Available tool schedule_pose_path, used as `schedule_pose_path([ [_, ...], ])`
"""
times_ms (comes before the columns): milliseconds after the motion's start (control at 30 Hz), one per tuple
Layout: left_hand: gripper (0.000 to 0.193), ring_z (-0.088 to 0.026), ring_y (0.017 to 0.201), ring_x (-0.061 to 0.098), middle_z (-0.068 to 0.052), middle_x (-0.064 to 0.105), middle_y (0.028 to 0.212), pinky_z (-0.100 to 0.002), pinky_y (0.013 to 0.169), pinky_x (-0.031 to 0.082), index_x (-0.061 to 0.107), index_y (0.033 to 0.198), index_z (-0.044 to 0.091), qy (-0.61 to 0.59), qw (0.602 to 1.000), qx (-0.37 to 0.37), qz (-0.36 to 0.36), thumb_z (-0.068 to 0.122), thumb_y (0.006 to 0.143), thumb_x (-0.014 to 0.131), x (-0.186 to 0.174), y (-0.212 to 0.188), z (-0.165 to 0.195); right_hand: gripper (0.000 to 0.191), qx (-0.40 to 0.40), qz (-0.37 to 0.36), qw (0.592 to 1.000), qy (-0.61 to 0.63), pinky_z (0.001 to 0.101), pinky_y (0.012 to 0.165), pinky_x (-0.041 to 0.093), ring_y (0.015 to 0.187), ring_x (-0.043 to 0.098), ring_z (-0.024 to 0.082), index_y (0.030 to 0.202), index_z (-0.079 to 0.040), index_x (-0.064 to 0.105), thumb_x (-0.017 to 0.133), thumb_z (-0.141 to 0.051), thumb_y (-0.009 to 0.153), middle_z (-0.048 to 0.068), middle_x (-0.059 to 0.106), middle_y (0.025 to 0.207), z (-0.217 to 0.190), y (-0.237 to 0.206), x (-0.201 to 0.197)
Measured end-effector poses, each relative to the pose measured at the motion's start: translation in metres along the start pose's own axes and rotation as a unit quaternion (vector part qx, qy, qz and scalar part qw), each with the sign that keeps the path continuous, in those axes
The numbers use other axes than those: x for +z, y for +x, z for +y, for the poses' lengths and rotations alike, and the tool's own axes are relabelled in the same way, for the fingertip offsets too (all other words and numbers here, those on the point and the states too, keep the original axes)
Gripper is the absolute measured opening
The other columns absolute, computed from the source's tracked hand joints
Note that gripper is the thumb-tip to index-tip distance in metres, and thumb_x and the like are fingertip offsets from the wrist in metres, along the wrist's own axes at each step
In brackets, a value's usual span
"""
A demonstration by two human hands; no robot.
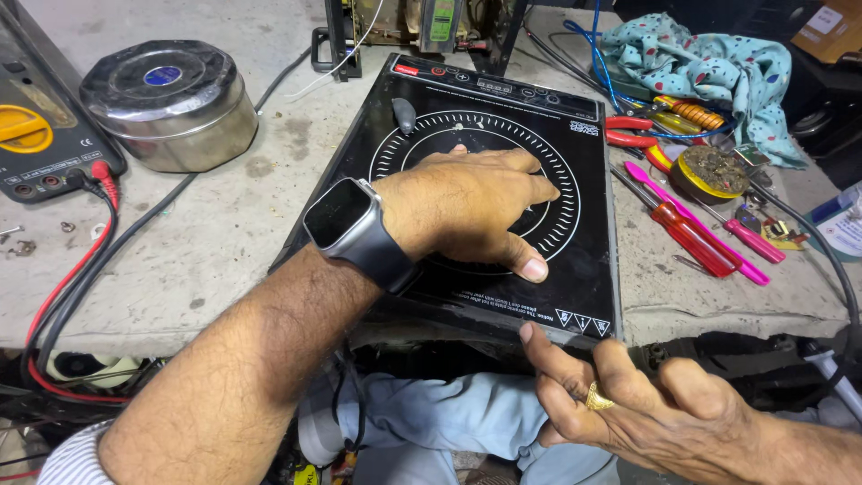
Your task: The person works on a black induction cooktop placed on a cluttered repair bench, holding the unit steady with one hand while prying at the seam along its edge with a small tool. They reposition the cooktop and continue working around its edge, at one point using an orange plastic pry piece.
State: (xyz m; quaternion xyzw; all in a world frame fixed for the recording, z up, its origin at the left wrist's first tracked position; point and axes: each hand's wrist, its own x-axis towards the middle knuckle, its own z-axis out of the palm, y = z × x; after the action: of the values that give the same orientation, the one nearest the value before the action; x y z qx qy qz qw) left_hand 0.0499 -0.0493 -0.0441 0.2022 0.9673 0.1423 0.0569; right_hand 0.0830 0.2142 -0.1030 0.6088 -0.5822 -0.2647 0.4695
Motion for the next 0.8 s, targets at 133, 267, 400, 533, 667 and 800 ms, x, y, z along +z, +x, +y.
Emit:
schedule_pose_path([
  [133, 0.091, -0.027, 0.144, 0.037, -0.003, 0.041, 0.153, -0.058, 0.115, 0.030, 0.047, 0.149, 0.022, 0.003, 1.000, 0.002, -0.002, 0.059, 0.072, 0.078, 0.000, -0.001, 0.000, 0.049, 0.036, 0.010, 0.999, 0.002, 0.0313, 0.070, 0.026, 0.086, 0.056, 0.013, 0.112, -0.021, 0.050, 0.040, -0.068, 0.105, -0.010, 0.061, 0.145, -0.002, -0.011, 0.000],
  [267, 0.090, -0.026, 0.145, 0.036, -0.002, 0.041, 0.153, -0.059, 0.116, 0.028, 0.046, 0.150, 0.022, 0.002, 1.000, -0.004, -0.012, 0.059, 0.073, 0.077, 0.000, -0.001, 0.000, 0.046, 0.029, -0.015, 0.999, 0.013, 0.0326, 0.068, 0.027, 0.085, 0.057, 0.013, 0.110, -0.020, 0.051, 0.042, -0.064, 0.102, -0.010, 0.062, 0.145, -0.005, -0.023, -0.004],
  [400, 0.092, -0.025, 0.146, 0.034, -0.001, 0.040, 0.154, -0.060, 0.118, 0.025, 0.045, 0.153, 0.024, 0.000, 1.000, -0.012, -0.012, 0.058, 0.073, 0.076, 0.000, -0.001, 0.001, 0.047, 0.048, -0.037, 0.998, -0.002, 0.0340, 0.070, 0.027, 0.086, 0.056, 0.014, 0.110, -0.019, 0.052, 0.043, -0.064, 0.102, -0.010, 0.063, 0.146, -0.015, -0.030, -0.007],
  [533, 0.090, -0.025, 0.146, 0.035, -0.002, 0.041, 0.153, -0.060, 0.118, 0.025, 0.045, 0.150, 0.021, -0.005, 1.000, -0.014, 0.002, 0.058, 0.074, 0.076, 0.003, -0.004, 0.002, 0.047, 0.077, -0.088, 0.992, 0.048, 0.0346, 0.074, 0.033, 0.088, 0.058, 0.019, 0.116, -0.016, 0.058, 0.051, -0.060, 0.100, -0.006, 0.064, 0.144, -0.022, -0.031, -0.013],
  [667, 0.086, -0.026, 0.146, 0.036, -0.004, 0.043, 0.152, -0.061, 0.116, 0.028, 0.047, 0.146, 0.018, -0.005, 1.000, -0.003, 0.020, 0.058, 0.075, 0.075, 0.007, -0.008, 0.001, 0.049, 0.116, -0.084, 0.988, 0.057, 0.0370, 0.072, 0.032, 0.092, 0.057, 0.021, 0.115, -0.013, 0.058, 0.054, -0.060, 0.101, -0.006, 0.062, 0.146, -0.023, -0.030, -0.030],
  [800, 0.082, -0.028, 0.144, 0.037, -0.006, 0.044, 0.151, -0.060, 0.114, 0.030, 0.050, 0.143, 0.018, -0.008, 0.999, 0.009, 0.039, 0.060, 0.076, 0.074, 0.010, -0.011, -0.001, 0.055, 0.155, -0.107, 0.973, 0.133, 0.0402, 0.074, 0.031, 0.101, 0.056, 0.026, 0.118, -0.010, 0.060, 0.059, -0.060, 0.094, 0.001, 0.058, 0.148, -0.023, -0.025, -0.041],
])
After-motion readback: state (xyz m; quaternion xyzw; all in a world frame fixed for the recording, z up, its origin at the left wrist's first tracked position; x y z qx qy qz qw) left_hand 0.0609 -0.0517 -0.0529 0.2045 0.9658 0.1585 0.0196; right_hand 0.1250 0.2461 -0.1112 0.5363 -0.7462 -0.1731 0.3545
